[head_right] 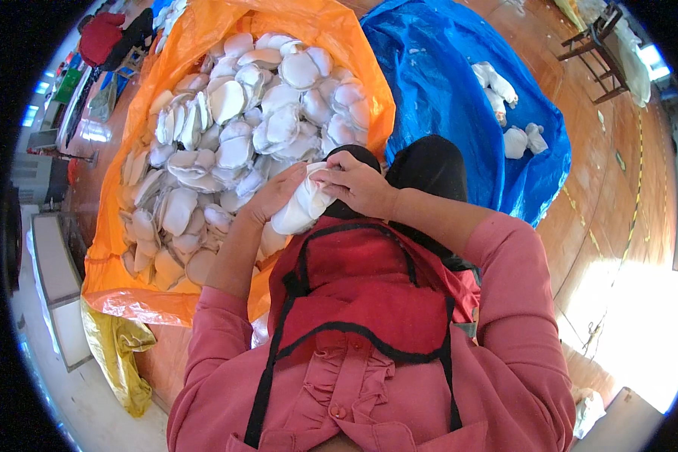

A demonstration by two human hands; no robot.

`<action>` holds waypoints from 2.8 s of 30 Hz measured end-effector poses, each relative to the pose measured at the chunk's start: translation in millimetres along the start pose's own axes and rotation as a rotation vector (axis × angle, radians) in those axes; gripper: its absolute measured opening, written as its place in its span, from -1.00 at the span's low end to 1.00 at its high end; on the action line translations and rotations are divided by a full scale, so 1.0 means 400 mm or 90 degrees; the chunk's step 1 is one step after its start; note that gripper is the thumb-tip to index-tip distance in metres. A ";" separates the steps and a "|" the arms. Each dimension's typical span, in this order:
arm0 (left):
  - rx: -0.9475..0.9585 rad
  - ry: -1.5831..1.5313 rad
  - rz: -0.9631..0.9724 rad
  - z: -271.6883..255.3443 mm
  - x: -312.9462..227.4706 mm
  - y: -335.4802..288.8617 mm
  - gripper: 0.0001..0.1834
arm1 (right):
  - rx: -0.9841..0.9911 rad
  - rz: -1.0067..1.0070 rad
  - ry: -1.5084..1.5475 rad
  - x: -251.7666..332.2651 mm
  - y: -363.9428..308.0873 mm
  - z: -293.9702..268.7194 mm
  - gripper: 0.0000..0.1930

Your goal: The person sits on the floor and repeatedly picks up white fabric pouches, opens them, stuffs them with white material, and ties them closed. The person places the finished pouches into a blue tarp nearby.

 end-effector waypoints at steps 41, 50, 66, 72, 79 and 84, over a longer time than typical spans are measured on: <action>-0.177 0.439 0.131 0.034 -0.059 0.030 -0.68 | 0.162 0.168 -0.134 0.007 0.042 -0.014 -0.51; -0.301 0.625 0.046 0.048 -0.185 -0.038 -0.67 | 0.133 0.123 -0.166 0.017 0.047 -0.026 -0.56; -0.494 0.510 0.242 0.136 -0.089 -0.108 -0.77 | 0.017 0.320 -0.001 0.044 -0.021 -0.003 -0.58; -0.507 0.490 0.270 0.131 -0.077 -0.087 -0.79 | -0.039 0.317 -0.023 0.044 -0.045 0.004 -0.60; -0.569 0.570 0.314 0.133 -0.102 -0.085 -0.80 | -0.178 0.324 0.044 0.026 -0.101 0.030 -0.60; -0.565 0.540 0.270 0.109 -0.083 -0.067 -0.80 | -0.222 0.359 0.057 0.020 -0.106 0.043 -0.58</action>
Point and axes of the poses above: each hand's wrist, its own y-axis towards the middle knuckle, its own z-axis out of the palm, x = y × z, the point moved 5 cm from there along y, towards the middle knuckle, and after that the axes turned 4 degrees about y, right-handed, at the moved point
